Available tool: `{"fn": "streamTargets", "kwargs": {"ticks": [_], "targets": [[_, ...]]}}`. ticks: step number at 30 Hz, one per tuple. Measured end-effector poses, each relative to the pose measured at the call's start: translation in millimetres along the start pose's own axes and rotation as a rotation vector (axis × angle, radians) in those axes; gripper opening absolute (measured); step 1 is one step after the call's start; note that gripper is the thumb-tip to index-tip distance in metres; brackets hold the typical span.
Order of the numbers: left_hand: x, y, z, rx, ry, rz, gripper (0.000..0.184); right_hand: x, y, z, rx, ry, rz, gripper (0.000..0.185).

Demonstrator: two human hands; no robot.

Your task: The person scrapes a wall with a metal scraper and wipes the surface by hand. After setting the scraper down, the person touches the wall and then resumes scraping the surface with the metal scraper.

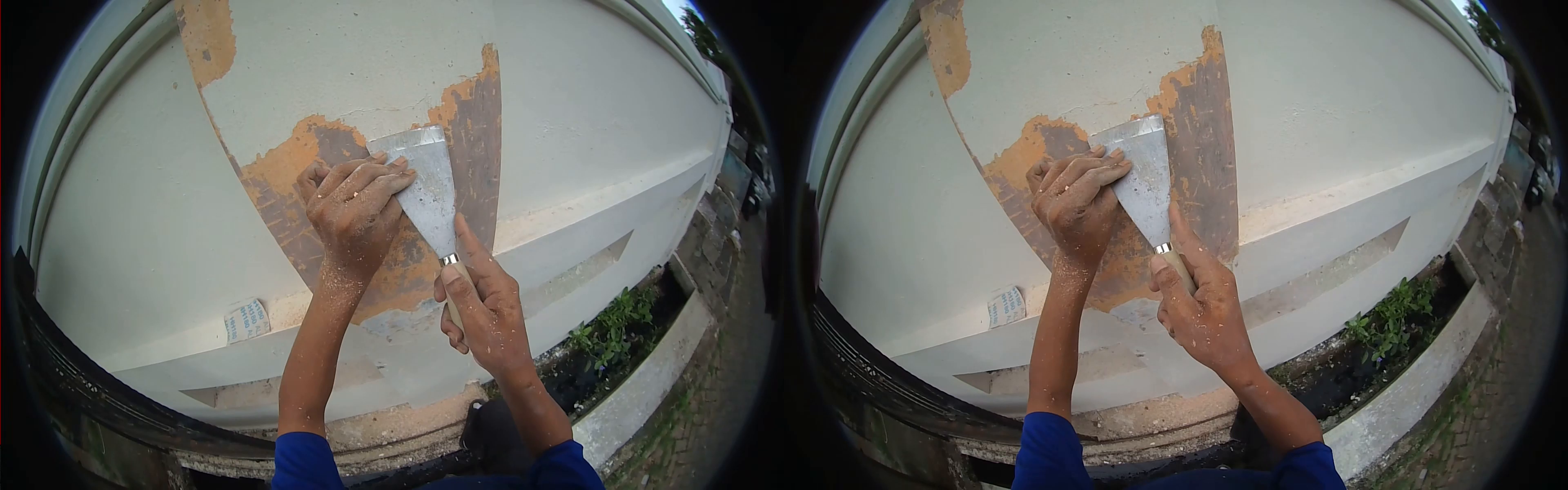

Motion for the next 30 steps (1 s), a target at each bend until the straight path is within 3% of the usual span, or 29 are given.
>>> {"fn": "streamTargets", "kwargs": {"ticks": [30], "targets": [[0.5, 1.7, -3.0, 0.026, -0.012, -0.032, 0.014, -8.1, -1.3, -4.7, -0.033, -0.027, -0.025, 0.058]]}}
Point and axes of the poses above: each hand's wrist, its own z-axis towards the middle knuckle, its own y-axis out of the back of the hand, x = y × z, the point moved 8 cm from there along z, towards the middle knuckle, and after that the axes turned 8 degrees about -x, right-handed, at the moved point
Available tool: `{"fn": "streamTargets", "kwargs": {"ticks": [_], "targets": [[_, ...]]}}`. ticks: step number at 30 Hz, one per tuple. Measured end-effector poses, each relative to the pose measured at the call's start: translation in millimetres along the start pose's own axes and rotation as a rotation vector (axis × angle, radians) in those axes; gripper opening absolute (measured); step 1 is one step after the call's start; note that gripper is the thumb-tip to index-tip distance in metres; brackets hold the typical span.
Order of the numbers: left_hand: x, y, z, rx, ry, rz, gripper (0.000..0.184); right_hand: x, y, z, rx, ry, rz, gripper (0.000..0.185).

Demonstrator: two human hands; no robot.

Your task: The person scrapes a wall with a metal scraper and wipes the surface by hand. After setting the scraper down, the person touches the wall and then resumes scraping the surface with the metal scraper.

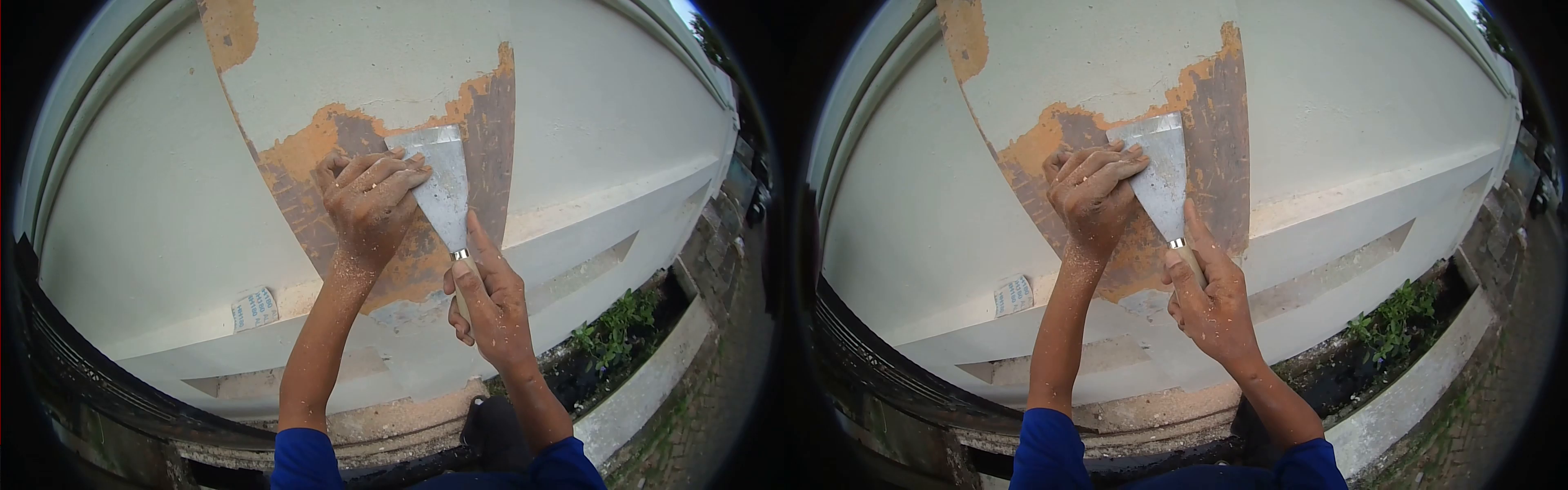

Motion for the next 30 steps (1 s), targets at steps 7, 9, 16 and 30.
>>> {"fn": "streamTargets", "kwargs": {"ticks": [7, 9, 16, 30], "targets": [[1.6, -4.3, 2.6, 0.024, 0.018, -0.007, 0.014, 9.5, 4.3, 6.3, 0.0, -0.012, -0.035, 0.057], [-3.7, -2.5, -5.0, 0.008, 0.009, -0.009, 0.014, -3.0, 6.1, -4.1, -0.015, -0.015, -0.025, 0.057], [-0.3, -5.2, 0.2, 0.005, 0.017, -0.034, 0.014, 4.7, 4.1, 7.2, 0.007, 0.032, -0.001, 0.057], [2.5, -6.2, 8.7, -0.019, -0.066, 0.029, 0.013, 6.2, -2.9, 11.5, 0.024, 0.09, 0.028, 0.058]]}}
Point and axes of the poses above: each hand's wrist, its own z-axis towards the middle knuckle, its own y-axis out of the back of the hand, x = y × z, the point moved 8 cm from there along z, towards the middle knuckle, and after that the axes turned 8 degrees about -x, right-handed, at the moved point
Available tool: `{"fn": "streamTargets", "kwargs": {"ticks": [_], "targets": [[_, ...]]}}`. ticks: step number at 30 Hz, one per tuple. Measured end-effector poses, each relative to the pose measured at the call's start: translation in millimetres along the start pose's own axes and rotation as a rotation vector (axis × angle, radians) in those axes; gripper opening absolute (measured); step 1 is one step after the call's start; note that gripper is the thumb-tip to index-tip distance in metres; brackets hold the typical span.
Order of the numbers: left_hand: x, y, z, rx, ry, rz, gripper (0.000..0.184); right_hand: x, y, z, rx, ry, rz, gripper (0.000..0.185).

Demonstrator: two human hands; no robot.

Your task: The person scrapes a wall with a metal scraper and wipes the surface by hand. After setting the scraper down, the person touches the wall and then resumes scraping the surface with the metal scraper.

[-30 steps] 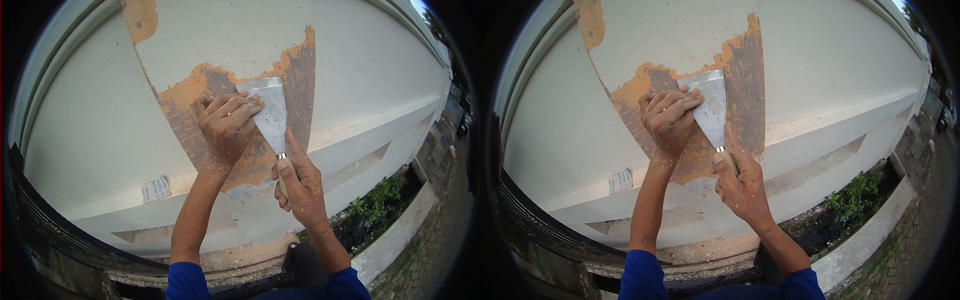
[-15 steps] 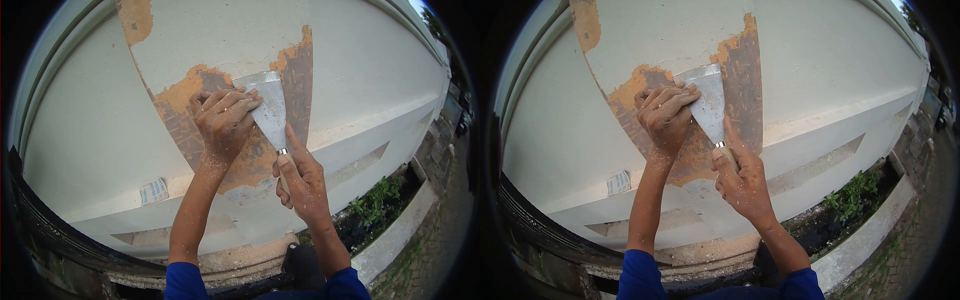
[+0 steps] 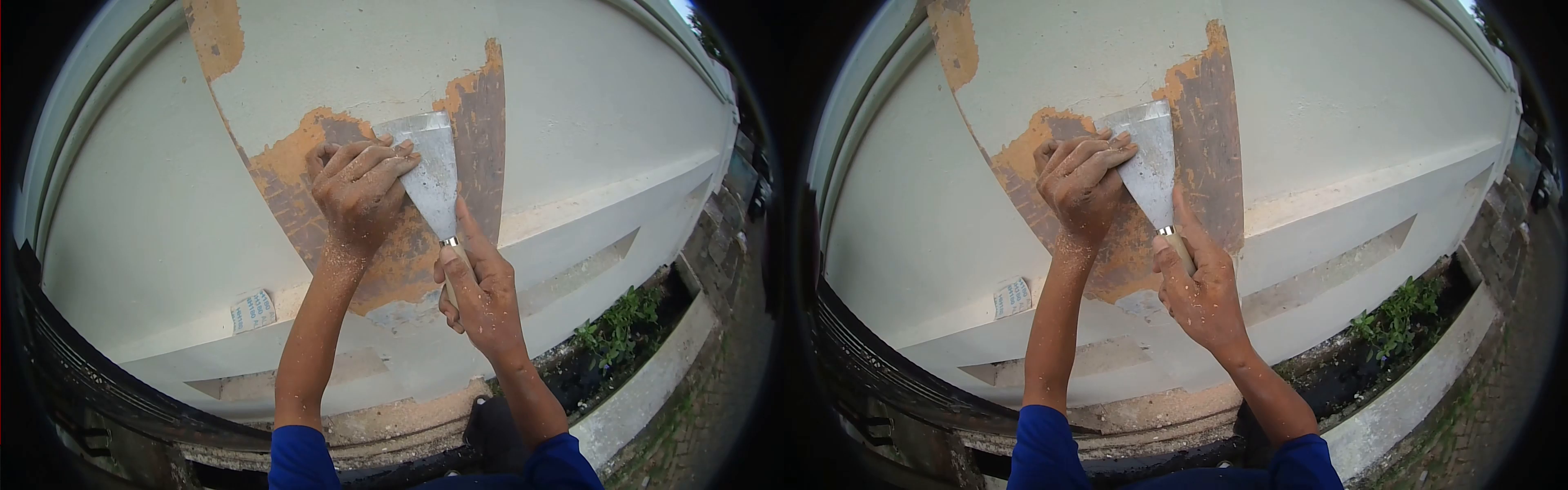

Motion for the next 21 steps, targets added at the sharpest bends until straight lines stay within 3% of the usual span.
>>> {"fn": "streamTargets", "kwargs": {"ticks": [6, 10, 16, 21], "targets": [[-13.5, -0.7, -14.8, 0.079, 0.0, -0.034, 0.015, -14.1, 9.1, -9.3, -0.028, -0.053, 0.023, 0.056], [-9.6, 2.1, 7.2, -0.013, -0.068, 0.062, 0.015, -2.3, -0.2, 2.3, -0.04, 0.017, 0.043, 0.056], [-36.2, -6.7, -27.4, 0.257, -0.066, 0.002, 0.029, -18.3, 22.5, -15.5, -0.052, -0.102, -0.019, 0.056], [-30.4, -5.3, -3.2, 0.254, -0.066, 0.065, 0.037, 0.0, 12.9, 2.5, -0.039, -0.075, 0.011, 0.056]]}}
Point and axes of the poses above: each hand's wrist, its own z-axis towards the middle knuckle, its own y-axis out of the back of the hand, x = y × z, the point moved 8 cm from there along z, towards the middle knuckle, and after that the axes turned 8 degrees about -x, right-handed, at the moved point
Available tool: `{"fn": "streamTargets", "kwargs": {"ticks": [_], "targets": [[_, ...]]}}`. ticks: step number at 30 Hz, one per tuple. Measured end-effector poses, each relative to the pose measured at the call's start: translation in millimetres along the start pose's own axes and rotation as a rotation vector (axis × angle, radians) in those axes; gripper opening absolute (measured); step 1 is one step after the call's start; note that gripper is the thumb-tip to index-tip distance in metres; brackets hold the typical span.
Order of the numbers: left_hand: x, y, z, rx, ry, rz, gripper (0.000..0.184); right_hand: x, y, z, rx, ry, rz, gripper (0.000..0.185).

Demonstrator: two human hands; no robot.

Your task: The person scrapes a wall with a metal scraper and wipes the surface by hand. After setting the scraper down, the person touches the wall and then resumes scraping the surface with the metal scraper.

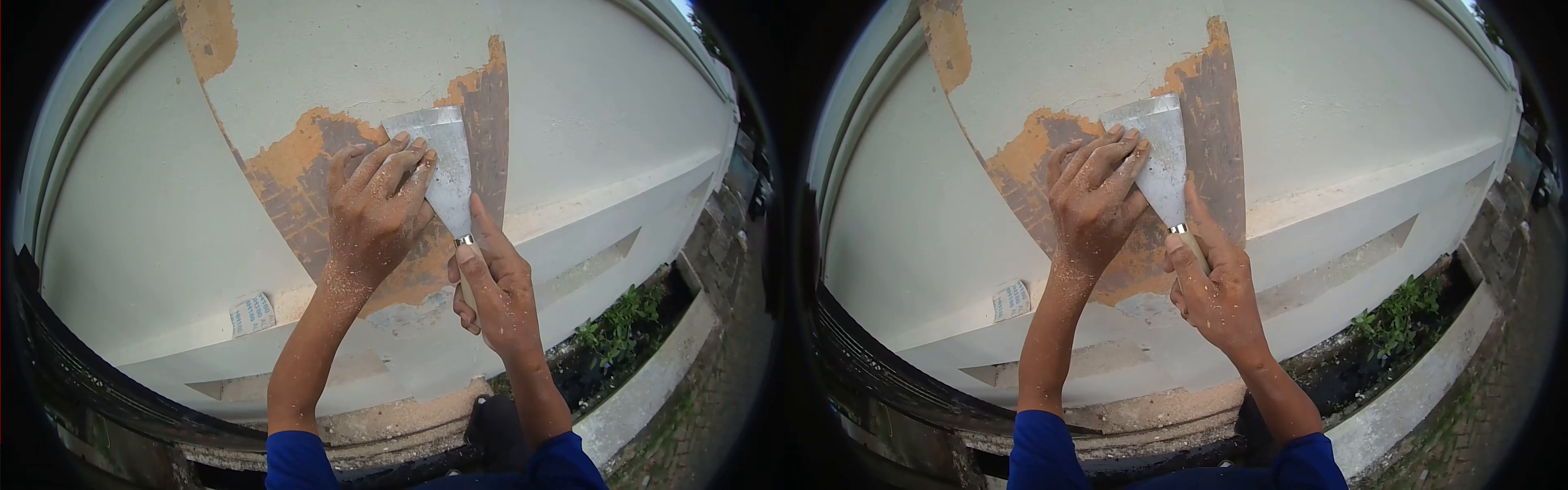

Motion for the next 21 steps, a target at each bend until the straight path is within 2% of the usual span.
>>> {"fn": "streamTargets", "kwargs": {"ticks": [5, 8, 13, 19, 21], "targets": [[-11.3, -9.4, -20.0, 0.038, 0.011, -0.019, 0.036, -13.5, 11.1, -10.6, -0.007, -0.024, -0.03, 0.056], [-2.7, -6.0, -4.0, 0.052, 0.043, -0.026, 0.036, -5.5, 7.1, -3.9, -0.007, -0.005, -0.017, 0.056], [-5.0, -14.3, -18.5, 0.026, 0.054, -0.063, 0.039, -12.7, 16.2, -12.1, -0.017, -0.019, -0.069, 0.056], [-0.8, -8.9, -1.3, -0.012, 0.084, -0.053, 0.037, 4.2, 9.6, 2.3, 0.01, 0.068, -0.022, 0.057], [-2.7, -12.2, -9.1, -0.006, 0.082, -0.068, 0.036, -7.1, 15.8, -4.6, -0.004, 0.027, -0.05, 0.056]]}}
Point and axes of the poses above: each hand's wrist, its own z-axis towards the middle knuckle, its own y-axis out of the back of the hand, x = y × z, the point moved 8 cm from there along z, towards the middle knuckle, and after that the axes turned 8 degrees about -x, right-handed, at the moved point
